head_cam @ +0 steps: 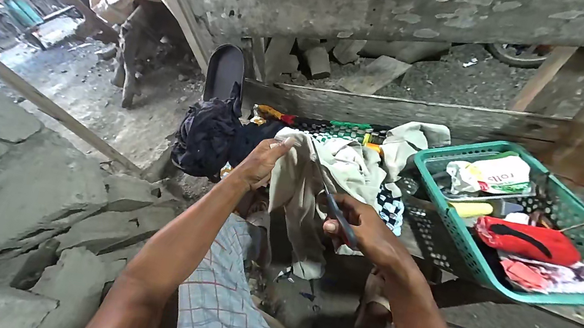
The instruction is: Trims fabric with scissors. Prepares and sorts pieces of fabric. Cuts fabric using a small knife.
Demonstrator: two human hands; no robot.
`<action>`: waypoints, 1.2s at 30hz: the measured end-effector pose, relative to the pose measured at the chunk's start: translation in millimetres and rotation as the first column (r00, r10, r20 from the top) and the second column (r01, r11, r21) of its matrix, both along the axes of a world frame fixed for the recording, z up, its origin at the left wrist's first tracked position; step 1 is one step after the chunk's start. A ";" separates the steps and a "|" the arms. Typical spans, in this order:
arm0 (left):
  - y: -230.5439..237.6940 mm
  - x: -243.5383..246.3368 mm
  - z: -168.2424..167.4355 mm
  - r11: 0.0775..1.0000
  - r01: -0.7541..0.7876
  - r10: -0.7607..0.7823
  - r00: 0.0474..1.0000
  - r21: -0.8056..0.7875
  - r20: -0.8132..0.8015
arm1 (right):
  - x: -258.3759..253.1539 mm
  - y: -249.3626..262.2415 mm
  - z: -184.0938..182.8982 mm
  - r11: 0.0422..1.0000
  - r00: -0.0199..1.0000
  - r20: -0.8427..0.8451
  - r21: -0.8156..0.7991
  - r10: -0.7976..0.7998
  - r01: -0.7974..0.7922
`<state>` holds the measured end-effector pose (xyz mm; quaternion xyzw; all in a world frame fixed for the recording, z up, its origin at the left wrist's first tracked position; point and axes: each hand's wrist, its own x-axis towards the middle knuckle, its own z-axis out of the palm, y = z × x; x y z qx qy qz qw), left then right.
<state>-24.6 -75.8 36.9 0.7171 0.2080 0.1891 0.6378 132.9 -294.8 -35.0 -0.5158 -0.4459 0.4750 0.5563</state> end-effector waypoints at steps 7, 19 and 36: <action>13.3 12.7 47.6 0.995 0.010 0.005 0.988 0.095 -0.153 | -1.4 4.3 -3.3 0.997 0.999 -0.008 0.051 0.052 -0.051; 18.3 25.9 110.9 0.927 0.187 -0.028 0.899 0.325 -0.438 | -19.3 12.1 -11.5 0.991 0.995 0.005 0.092 0.099 -0.099; 6.7 44.8 120.1 0.954 0.202 -0.091 0.901 0.222 -0.425 | -21.3 11.7 -5.6 0.991 0.998 0.013 0.126 -0.055 0.053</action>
